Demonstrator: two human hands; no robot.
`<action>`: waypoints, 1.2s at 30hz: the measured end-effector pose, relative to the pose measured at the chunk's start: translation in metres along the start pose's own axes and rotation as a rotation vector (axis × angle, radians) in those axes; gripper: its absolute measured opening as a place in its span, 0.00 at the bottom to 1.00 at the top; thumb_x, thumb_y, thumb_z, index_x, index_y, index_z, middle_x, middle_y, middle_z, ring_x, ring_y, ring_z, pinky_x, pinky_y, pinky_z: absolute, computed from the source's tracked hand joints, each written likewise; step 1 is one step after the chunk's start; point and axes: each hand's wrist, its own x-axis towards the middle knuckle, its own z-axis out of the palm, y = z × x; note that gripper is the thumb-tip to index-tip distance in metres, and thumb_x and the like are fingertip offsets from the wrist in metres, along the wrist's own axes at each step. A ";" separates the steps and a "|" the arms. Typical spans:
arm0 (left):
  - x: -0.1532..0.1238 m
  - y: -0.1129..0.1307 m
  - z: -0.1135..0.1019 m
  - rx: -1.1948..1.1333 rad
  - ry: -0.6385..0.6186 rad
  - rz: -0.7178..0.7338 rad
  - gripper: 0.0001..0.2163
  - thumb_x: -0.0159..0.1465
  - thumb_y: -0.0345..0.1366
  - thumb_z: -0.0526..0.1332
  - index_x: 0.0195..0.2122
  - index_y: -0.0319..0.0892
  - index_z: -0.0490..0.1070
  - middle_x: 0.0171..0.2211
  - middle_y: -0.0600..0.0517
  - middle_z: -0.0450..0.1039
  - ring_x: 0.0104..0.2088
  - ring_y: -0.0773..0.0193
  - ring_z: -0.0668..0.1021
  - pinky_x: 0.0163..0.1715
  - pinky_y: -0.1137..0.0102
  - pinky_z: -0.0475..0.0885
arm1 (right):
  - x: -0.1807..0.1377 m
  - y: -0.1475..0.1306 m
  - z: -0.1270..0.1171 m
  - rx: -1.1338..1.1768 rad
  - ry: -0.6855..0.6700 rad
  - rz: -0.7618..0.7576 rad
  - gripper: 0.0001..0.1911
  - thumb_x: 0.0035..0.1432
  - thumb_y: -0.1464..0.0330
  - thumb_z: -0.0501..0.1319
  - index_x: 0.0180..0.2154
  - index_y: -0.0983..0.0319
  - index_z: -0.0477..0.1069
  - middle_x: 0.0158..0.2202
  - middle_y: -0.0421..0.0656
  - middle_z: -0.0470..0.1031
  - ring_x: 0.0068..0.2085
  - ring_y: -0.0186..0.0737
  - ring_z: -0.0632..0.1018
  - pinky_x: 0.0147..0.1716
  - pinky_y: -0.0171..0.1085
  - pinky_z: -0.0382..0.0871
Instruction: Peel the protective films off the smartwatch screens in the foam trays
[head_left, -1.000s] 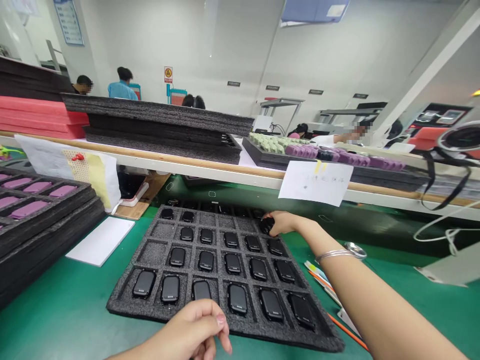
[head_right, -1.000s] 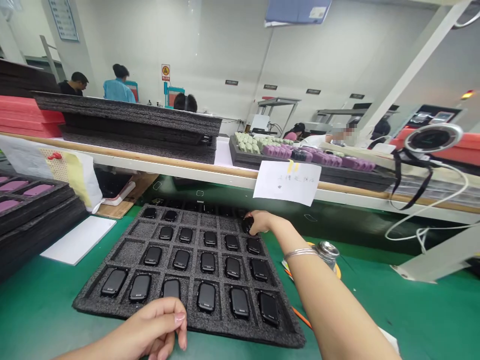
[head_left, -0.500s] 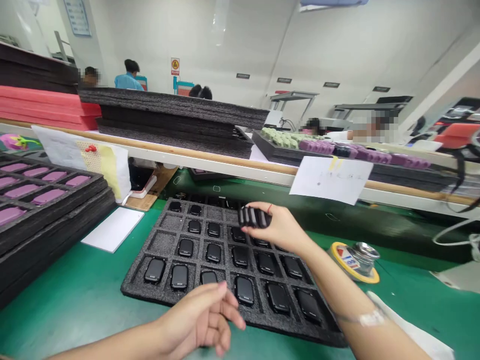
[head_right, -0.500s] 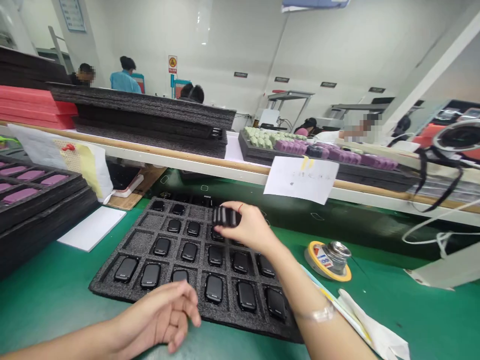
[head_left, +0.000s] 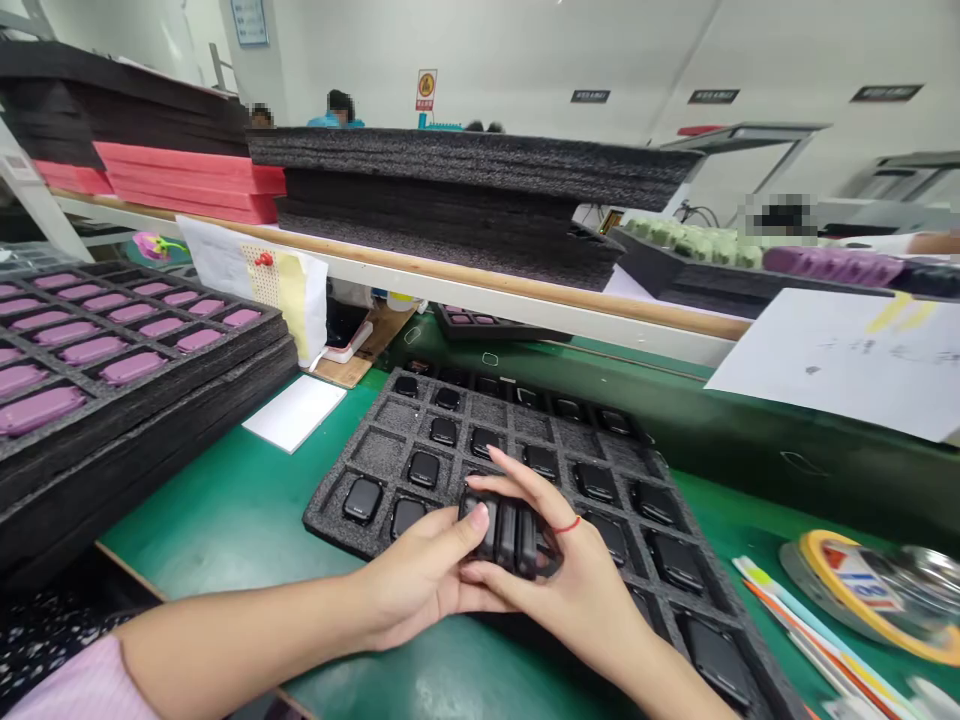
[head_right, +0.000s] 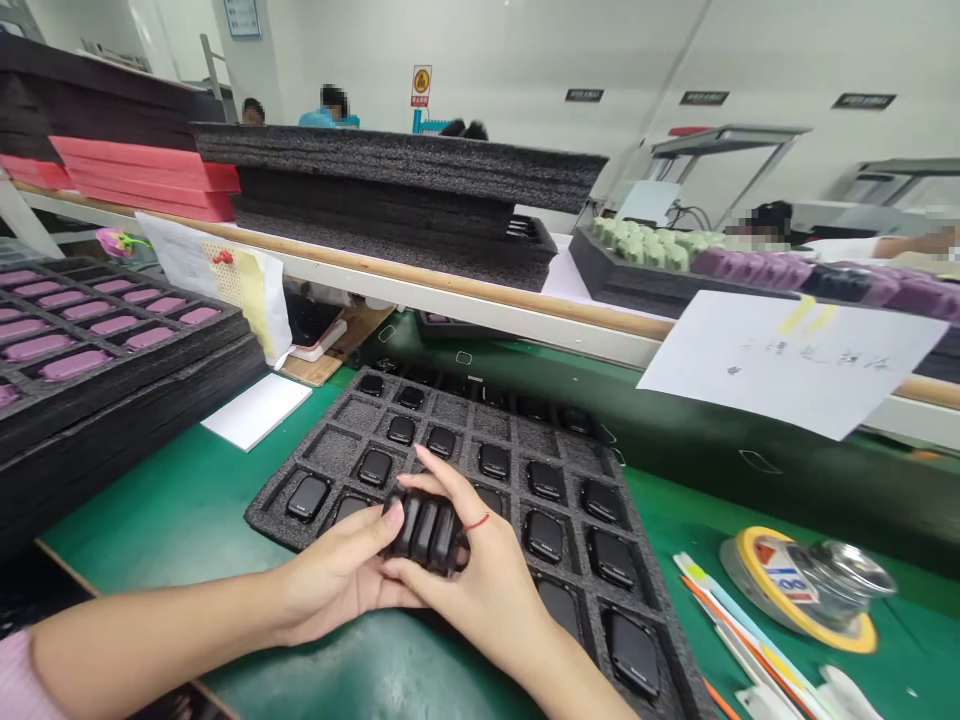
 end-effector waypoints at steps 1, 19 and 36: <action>0.000 0.000 0.000 0.019 0.003 -0.001 0.29 0.57 0.55 0.72 0.49 0.37 0.71 0.48 0.37 0.78 0.47 0.53 0.81 0.53 0.55 0.74 | -0.001 -0.001 0.001 0.033 0.002 0.027 0.50 0.52 0.68 0.73 0.69 0.45 0.50 0.55 0.39 0.77 0.54 0.38 0.80 0.48 0.33 0.78; -0.005 0.006 0.006 0.128 0.131 -0.056 0.35 0.50 0.66 0.69 0.43 0.37 0.76 0.35 0.46 0.77 0.31 0.65 0.78 0.35 0.71 0.76 | -0.009 -0.015 0.000 0.099 0.066 -0.153 0.50 0.54 0.74 0.66 0.72 0.51 0.45 0.54 0.40 0.78 0.54 0.39 0.80 0.61 0.38 0.71; -0.005 0.015 0.007 0.268 -0.152 0.010 0.17 0.56 0.32 0.75 0.45 0.39 0.75 0.39 0.50 0.79 0.40 0.63 0.81 0.50 0.66 0.74 | -0.011 -0.005 -0.006 0.185 0.052 -0.077 0.54 0.54 0.53 0.73 0.72 0.54 0.46 0.51 0.49 0.80 0.52 0.52 0.82 0.49 0.44 0.82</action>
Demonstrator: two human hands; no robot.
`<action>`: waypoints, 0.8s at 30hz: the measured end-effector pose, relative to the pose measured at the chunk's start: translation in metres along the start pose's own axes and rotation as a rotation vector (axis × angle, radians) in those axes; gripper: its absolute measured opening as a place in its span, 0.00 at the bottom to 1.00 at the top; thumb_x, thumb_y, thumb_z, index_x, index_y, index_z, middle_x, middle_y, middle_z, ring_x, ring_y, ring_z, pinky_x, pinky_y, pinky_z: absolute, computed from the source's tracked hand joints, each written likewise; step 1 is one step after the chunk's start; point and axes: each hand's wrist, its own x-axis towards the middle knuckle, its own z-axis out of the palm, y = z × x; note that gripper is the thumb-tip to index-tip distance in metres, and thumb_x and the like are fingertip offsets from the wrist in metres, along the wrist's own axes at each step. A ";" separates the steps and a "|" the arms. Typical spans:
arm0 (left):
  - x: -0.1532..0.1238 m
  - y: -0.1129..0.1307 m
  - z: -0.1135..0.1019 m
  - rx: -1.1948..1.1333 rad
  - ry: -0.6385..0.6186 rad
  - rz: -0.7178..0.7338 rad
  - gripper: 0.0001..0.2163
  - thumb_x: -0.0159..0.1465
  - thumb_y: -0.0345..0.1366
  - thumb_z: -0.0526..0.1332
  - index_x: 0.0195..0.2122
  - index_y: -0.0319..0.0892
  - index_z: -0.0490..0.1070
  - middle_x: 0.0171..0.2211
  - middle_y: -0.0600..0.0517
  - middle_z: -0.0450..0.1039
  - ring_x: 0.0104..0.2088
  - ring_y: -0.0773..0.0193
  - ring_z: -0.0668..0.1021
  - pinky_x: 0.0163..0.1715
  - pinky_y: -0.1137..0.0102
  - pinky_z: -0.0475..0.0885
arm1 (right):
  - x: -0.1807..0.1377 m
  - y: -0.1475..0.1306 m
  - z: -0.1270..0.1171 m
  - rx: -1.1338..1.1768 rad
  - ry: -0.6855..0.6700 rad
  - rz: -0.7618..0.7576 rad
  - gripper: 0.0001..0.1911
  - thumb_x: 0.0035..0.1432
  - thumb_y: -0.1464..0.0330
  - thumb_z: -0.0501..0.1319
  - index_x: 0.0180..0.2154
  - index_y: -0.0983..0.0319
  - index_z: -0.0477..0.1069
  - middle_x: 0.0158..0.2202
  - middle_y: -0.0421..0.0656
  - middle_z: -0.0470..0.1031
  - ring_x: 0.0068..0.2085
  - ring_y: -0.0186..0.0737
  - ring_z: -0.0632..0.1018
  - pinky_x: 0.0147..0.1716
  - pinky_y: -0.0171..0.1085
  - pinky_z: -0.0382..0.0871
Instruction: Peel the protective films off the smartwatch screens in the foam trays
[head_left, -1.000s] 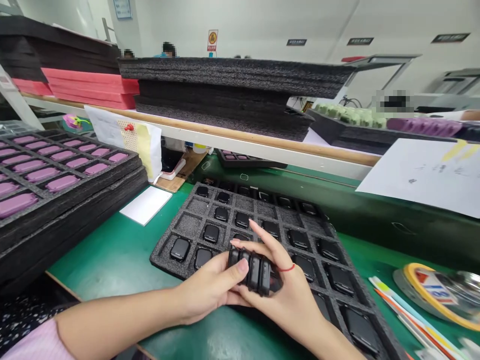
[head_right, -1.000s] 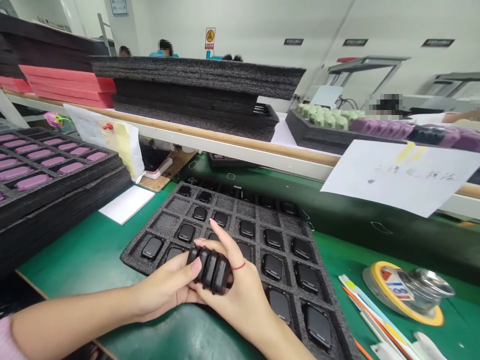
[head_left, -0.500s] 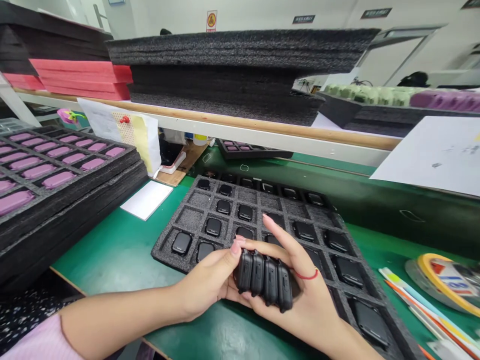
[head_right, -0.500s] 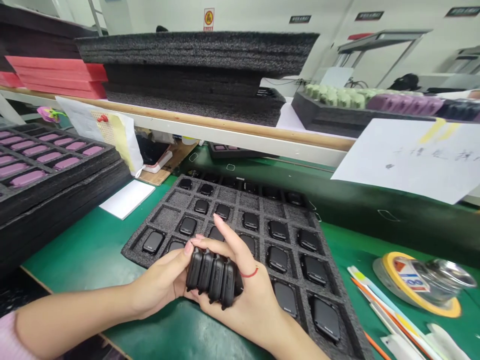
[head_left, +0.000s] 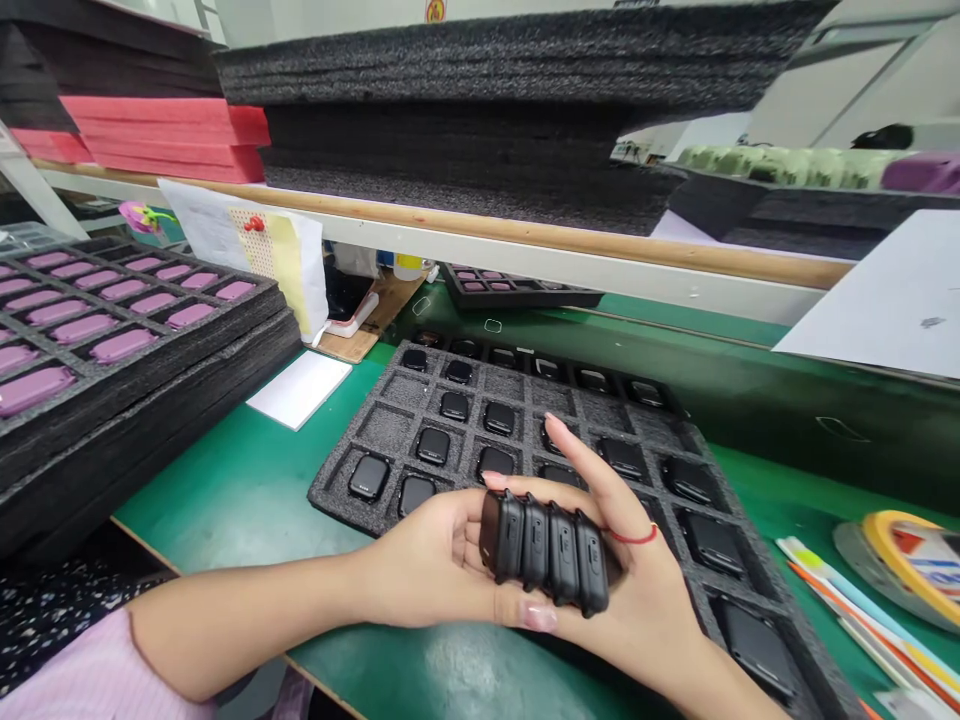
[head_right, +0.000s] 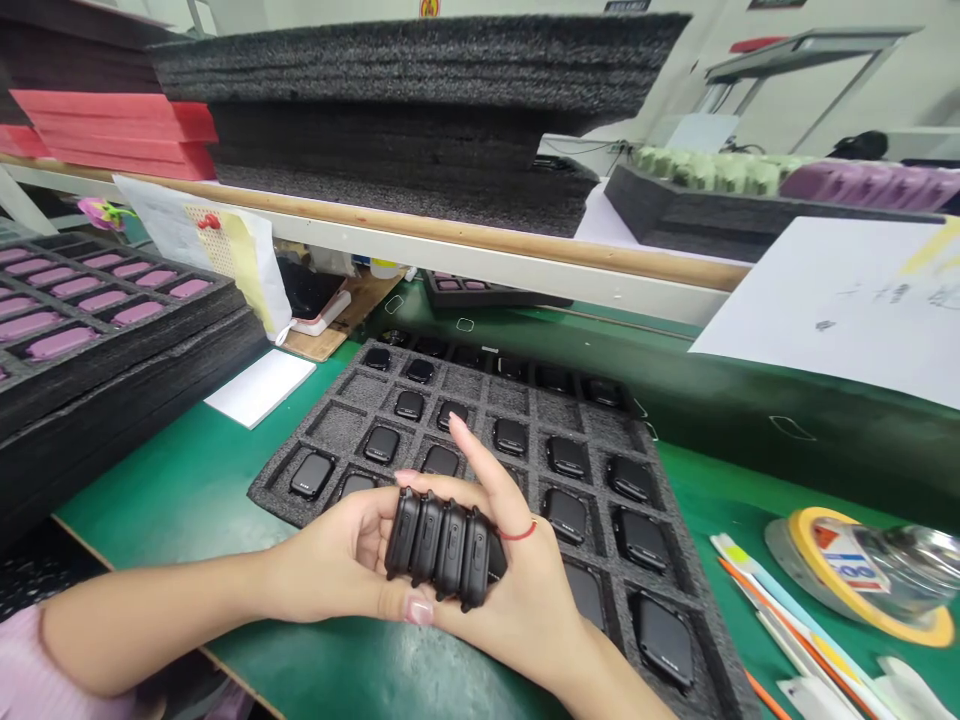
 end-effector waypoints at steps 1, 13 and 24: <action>0.000 0.001 0.000 0.006 0.004 -0.004 0.17 0.55 0.32 0.75 0.45 0.39 0.75 0.39 0.50 0.79 0.41 0.62 0.81 0.50 0.66 0.74 | 0.000 0.000 0.000 0.003 0.001 -0.006 0.54 0.54 0.53 0.72 0.72 0.54 0.46 0.51 0.49 0.80 0.52 0.52 0.81 0.50 0.45 0.81; -0.001 0.003 -0.002 0.087 0.055 -0.033 0.16 0.53 0.26 0.73 0.42 0.37 0.75 0.38 0.49 0.79 0.38 0.65 0.80 0.44 0.71 0.74 | 0.001 -0.001 0.002 -0.028 0.009 -0.077 0.53 0.57 0.54 0.71 0.72 0.52 0.43 0.52 0.47 0.79 0.51 0.48 0.82 0.55 0.44 0.78; -0.001 0.002 -0.004 0.071 0.019 -0.024 0.17 0.55 0.26 0.73 0.45 0.38 0.75 0.41 0.48 0.79 0.42 0.62 0.80 0.47 0.68 0.74 | 0.003 -0.002 0.002 -0.037 -0.001 -0.121 0.54 0.57 0.56 0.72 0.73 0.51 0.40 0.53 0.46 0.79 0.54 0.48 0.81 0.56 0.44 0.78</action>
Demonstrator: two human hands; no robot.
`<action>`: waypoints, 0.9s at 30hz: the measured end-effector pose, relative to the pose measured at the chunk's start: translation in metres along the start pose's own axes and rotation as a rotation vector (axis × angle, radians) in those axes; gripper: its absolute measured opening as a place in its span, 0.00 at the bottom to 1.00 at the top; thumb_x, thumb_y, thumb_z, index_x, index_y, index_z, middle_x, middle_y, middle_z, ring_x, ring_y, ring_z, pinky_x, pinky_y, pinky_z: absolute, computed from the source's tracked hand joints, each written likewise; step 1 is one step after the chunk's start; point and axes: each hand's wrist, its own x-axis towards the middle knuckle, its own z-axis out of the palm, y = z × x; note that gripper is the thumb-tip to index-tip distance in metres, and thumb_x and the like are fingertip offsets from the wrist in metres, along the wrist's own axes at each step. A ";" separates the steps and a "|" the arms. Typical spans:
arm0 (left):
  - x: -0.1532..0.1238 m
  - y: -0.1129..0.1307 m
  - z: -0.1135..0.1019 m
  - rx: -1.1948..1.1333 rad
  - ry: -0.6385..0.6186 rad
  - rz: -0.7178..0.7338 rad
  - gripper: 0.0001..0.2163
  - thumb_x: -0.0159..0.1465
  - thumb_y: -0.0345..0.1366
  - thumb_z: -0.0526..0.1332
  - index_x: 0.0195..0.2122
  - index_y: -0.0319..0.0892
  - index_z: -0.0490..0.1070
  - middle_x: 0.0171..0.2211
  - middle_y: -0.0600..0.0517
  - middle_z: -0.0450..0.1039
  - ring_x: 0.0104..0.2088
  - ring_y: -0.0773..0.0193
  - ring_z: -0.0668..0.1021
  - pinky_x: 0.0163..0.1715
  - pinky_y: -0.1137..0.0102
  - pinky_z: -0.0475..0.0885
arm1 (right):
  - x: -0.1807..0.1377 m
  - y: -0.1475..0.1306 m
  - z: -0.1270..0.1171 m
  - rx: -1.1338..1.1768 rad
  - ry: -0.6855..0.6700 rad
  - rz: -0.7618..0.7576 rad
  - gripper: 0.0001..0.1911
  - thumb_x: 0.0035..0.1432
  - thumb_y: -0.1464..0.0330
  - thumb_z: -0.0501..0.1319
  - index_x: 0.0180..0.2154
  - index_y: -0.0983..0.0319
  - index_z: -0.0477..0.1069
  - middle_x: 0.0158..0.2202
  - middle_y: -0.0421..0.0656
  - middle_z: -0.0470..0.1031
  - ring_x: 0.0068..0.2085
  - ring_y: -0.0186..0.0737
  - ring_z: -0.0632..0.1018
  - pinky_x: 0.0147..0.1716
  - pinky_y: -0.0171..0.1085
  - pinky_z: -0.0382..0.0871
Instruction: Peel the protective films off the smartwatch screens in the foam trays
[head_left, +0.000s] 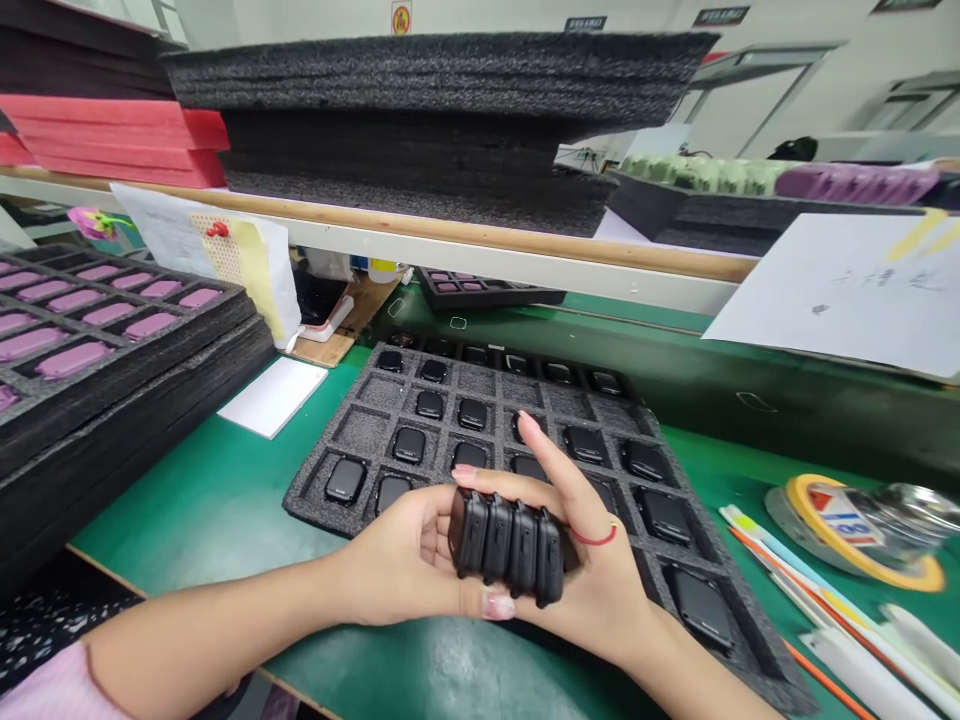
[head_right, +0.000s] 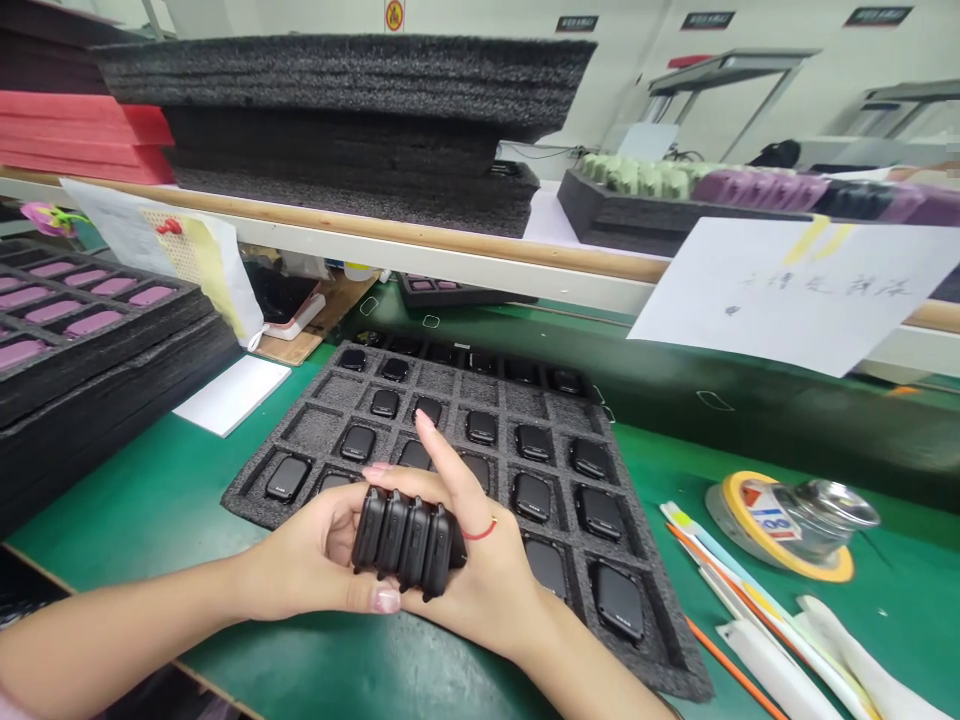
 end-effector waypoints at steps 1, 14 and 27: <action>0.000 0.000 0.000 0.011 -0.002 -0.001 0.18 0.54 0.27 0.73 0.46 0.38 0.75 0.41 0.47 0.79 0.43 0.61 0.80 0.49 0.67 0.74 | 0.000 0.000 0.000 -0.003 -0.001 -0.002 0.53 0.58 0.56 0.71 0.73 0.50 0.40 0.53 0.45 0.79 0.53 0.48 0.81 0.56 0.44 0.77; 0.001 0.001 0.000 0.047 -0.033 0.036 0.16 0.51 0.30 0.74 0.41 0.38 0.77 0.37 0.49 0.78 0.40 0.59 0.79 0.46 0.66 0.73 | -0.001 0.000 0.003 -0.105 -0.056 -0.092 0.49 0.64 0.59 0.66 0.73 0.52 0.36 0.52 0.46 0.79 0.56 0.50 0.79 0.58 0.49 0.76; -0.004 -0.006 -0.009 0.480 0.063 0.449 0.23 0.53 0.36 0.77 0.50 0.44 0.79 0.48 0.50 0.80 0.46 0.56 0.82 0.50 0.68 0.75 | 0.004 -0.017 0.002 -0.089 -0.135 0.140 0.41 0.55 0.46 0.68 0.64 0.55 0.63 0.56 0.46 0.77 0.54 0.44 0.80 0.54 0.37 0.77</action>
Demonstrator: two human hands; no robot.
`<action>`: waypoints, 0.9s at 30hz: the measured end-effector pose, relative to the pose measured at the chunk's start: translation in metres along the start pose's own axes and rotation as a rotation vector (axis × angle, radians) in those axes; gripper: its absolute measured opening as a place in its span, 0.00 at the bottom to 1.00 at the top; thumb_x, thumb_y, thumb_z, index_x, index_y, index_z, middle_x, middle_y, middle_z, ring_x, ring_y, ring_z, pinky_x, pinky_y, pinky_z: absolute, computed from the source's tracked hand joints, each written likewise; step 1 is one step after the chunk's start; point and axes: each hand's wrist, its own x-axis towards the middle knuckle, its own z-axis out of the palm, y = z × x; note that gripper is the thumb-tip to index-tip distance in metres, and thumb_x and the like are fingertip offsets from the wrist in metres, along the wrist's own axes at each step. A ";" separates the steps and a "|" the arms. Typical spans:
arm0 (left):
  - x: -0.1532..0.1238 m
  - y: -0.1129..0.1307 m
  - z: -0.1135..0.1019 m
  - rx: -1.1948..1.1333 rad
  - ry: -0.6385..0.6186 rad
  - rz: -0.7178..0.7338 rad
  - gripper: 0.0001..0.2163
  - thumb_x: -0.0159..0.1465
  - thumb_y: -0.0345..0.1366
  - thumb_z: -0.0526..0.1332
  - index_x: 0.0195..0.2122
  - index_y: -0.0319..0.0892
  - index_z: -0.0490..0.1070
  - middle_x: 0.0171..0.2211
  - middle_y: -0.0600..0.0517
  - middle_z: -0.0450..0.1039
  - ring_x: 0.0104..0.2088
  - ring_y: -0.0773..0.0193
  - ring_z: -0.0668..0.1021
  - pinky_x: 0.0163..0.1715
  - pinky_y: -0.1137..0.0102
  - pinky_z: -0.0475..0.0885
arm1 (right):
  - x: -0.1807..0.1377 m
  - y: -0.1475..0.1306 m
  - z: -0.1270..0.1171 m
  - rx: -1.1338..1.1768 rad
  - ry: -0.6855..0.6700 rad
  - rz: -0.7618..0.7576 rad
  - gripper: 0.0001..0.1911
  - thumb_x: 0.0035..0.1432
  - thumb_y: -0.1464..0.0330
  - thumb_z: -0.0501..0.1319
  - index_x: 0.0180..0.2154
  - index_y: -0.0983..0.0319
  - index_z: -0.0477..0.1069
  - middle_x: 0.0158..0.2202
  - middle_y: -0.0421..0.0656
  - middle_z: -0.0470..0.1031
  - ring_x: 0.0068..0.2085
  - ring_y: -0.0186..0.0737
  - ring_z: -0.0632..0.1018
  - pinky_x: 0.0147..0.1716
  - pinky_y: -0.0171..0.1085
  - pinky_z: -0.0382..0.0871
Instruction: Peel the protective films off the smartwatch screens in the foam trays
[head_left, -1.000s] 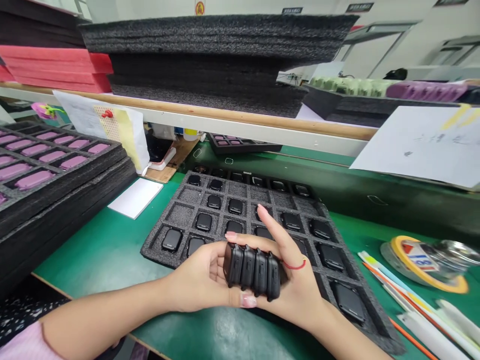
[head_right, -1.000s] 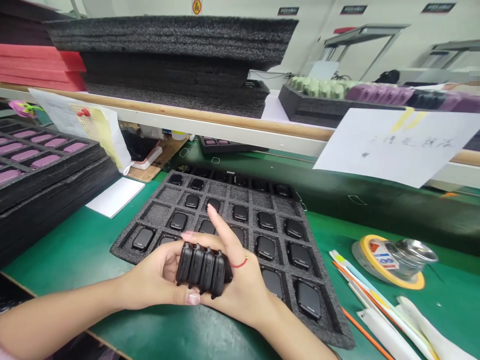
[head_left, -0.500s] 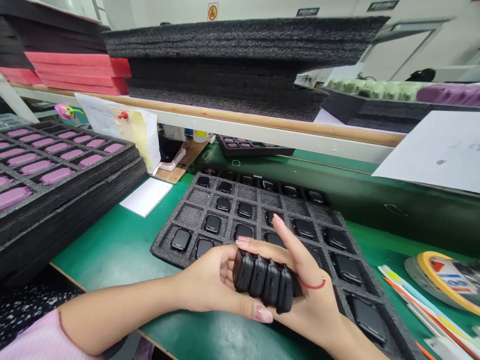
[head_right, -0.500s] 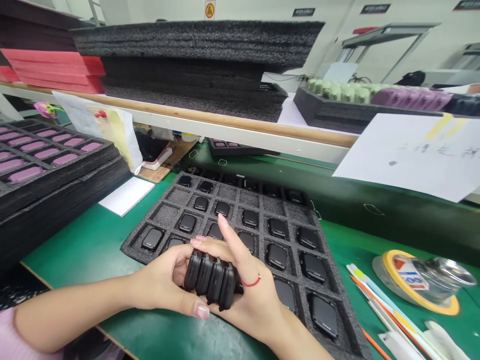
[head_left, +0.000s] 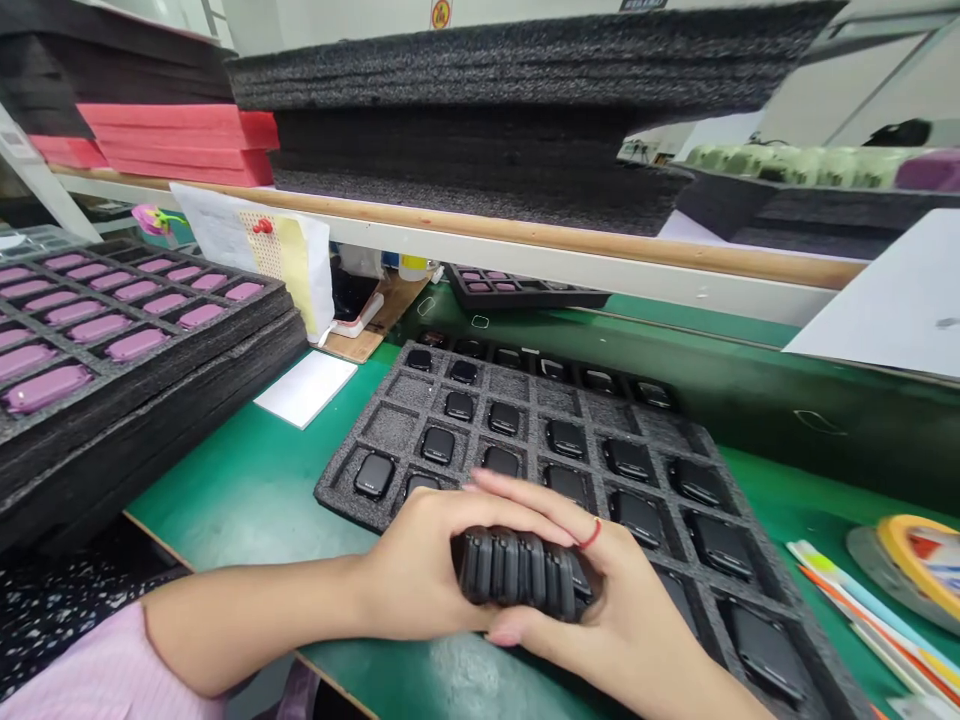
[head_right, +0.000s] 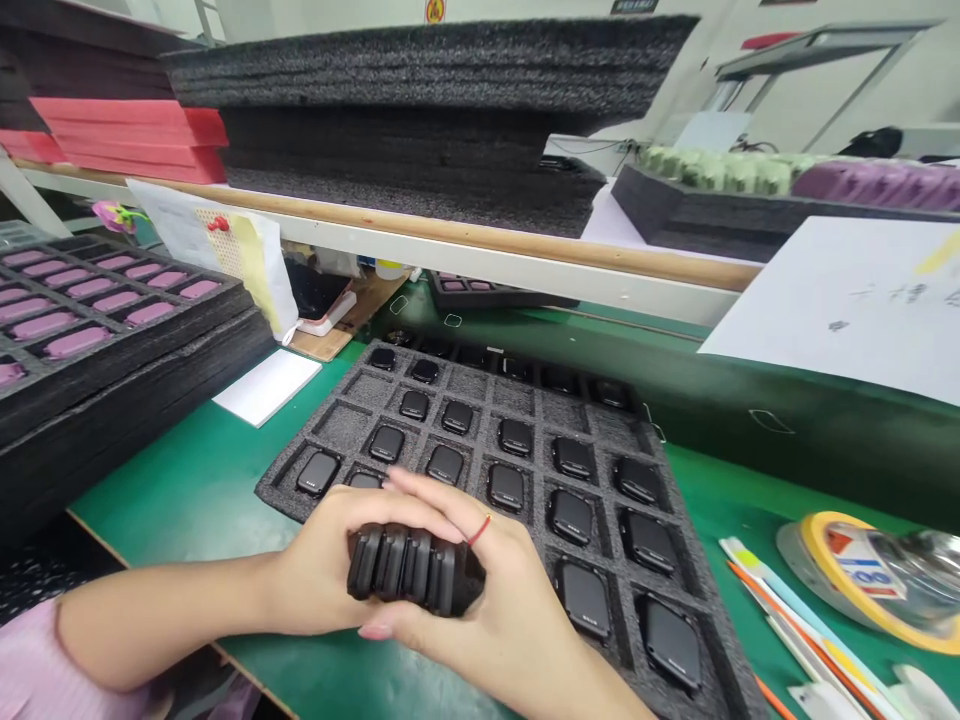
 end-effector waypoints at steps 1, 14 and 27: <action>0.000 -0.002 -0.001 0.003 -0.009 0.032 0.23 0.53 0.37 0.77 0.51 0.44 0.79 0.48 0.50 0.80 0.46 0.56 0.82 0.50 0.68 0.75 | 0.001 0.001 0.001 0.004 0.006 0.001 0.37 0.54 0.49 0.70 0.60 0.55 0.67 0.54 0.44 0.79 0.52 0.43 0.82 0.53 0.35 0.77; 0.002 -0.006 -0.001 0.055 -0.028 0.125 0.22 0.54 0.35 0.76 0.51 0.44 0.79 0.49 0.50 0.80 0.48 0.56 0.82 0.50 0.70 0.75 | 0.001 0.005 0.003 0.005 0.037 -0.047 0.36 0.48 0.56 0.76 0.57 0.56 0.71 0.52 0.41 0.80 0.49 0.40 0.83 0.54 0.32 0.76; 0.006 -0.005 0.001 0.282 0.009 0.371 0.12 0.63 0.36 0.70 0.47 0.43 0.79 0.47 0.46 0.80 0.52 0.56 0.80 0.60 0.61 0.70 | -0.001 0.005 0.004 0.446 -0.074 0.385 0.60 0.43 0.38 0.70 0.69 0.57 0.53 0.63 0.53 0.70 0.62 0.55 0.73 0.60 0.50 0.71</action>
